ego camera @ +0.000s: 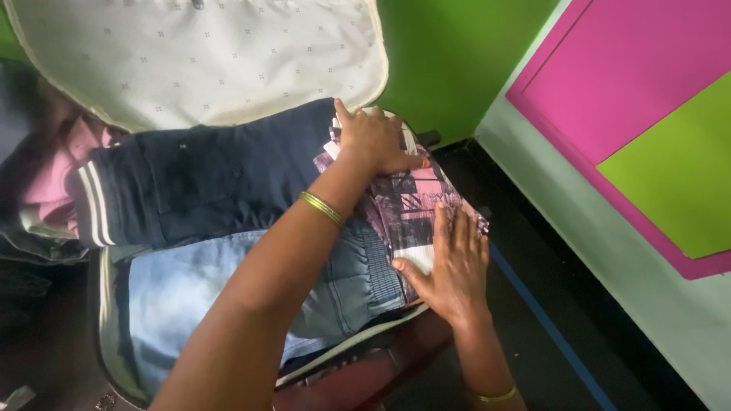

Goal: The person folds various garments, including jeans and shirts, and places them into an open suitcase. They repeatedly pick up items from a pile on a table, fold them, and arrange them inside the luggage.

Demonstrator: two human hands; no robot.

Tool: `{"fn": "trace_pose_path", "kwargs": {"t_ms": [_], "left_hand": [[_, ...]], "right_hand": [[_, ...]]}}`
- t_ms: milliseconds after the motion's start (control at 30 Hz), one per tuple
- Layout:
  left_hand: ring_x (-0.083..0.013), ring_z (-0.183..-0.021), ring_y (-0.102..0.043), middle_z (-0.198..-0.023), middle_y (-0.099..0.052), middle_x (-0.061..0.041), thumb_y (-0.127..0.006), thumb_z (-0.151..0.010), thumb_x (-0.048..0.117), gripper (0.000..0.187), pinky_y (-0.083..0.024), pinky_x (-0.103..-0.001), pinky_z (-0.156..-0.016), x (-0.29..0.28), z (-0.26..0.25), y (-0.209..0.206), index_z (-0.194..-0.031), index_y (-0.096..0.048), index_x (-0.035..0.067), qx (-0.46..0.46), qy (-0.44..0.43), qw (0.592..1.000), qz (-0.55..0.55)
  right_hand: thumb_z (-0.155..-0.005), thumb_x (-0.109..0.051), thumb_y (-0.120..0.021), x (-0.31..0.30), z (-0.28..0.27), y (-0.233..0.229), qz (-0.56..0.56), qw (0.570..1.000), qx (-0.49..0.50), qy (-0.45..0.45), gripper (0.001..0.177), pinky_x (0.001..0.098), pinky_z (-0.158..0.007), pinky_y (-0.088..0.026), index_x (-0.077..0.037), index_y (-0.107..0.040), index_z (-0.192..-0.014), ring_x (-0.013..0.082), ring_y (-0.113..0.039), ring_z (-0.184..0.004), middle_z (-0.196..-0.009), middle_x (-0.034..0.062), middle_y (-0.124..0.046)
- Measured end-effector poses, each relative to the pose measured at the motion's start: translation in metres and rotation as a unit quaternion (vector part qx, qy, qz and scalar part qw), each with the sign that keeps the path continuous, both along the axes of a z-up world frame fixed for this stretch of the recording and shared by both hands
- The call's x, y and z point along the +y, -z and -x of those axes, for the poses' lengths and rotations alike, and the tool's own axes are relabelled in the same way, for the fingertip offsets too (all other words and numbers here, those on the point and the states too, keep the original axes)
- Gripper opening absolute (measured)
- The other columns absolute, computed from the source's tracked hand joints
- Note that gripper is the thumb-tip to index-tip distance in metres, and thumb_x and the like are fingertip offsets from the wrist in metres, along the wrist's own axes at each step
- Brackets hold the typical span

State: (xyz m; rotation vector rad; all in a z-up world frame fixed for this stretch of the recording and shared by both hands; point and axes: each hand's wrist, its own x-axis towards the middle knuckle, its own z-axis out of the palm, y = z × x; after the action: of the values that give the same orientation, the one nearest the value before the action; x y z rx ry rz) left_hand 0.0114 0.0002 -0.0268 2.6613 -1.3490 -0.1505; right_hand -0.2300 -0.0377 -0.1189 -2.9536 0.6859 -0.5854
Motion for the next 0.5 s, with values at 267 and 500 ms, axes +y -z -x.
{"fn": "trace_pose_path", "kwargs": {"t_ms": [267, 500], "left_hand": [[-0.0424, -0.137, -0.050, -0.145, -0.055, -0.019, -0.061, -0.071, 0.088, 0.106, -0.006, -0.074, -0.118, 0.004, 0.001, -0.004, -0.144, -0.056, 0.011, 0.018, 0.000, 1.000, -0.009], [-0.0422, -0.138, -0.051, -0.147, -0.056, -0.017, -0.064, -0.067, 0.089, 0.112, -0.008, -0.074, -0.120, 0.001, 0.000, -0.004, -0.144, -0.057, 0.009, 0.019, -0.007, 0.999, -0.025]], "right_hand": [[-0.084, -0.078, -0.052, 0.002, 0.001, 0.002, 0.000, 1.000, 0.000, -0.020, 0.113, 0.0664, -0.109, -0.029, 0.000, -0.023, -0.160, 0.0547, -0.040, -0.139, -0.152, 0.0435, -0.035], [-0.079, -0.080, -0.059, -0.018, -0.006, -0.009, -0.046, 0.995, 0.054, -0.064, 0.119, 0.0577, -0.103, -0.045, 0.002, -0.022, -0.157, 0.0550, -0.048, -0.132, -0.144, 0.0405, -0.042]]}}
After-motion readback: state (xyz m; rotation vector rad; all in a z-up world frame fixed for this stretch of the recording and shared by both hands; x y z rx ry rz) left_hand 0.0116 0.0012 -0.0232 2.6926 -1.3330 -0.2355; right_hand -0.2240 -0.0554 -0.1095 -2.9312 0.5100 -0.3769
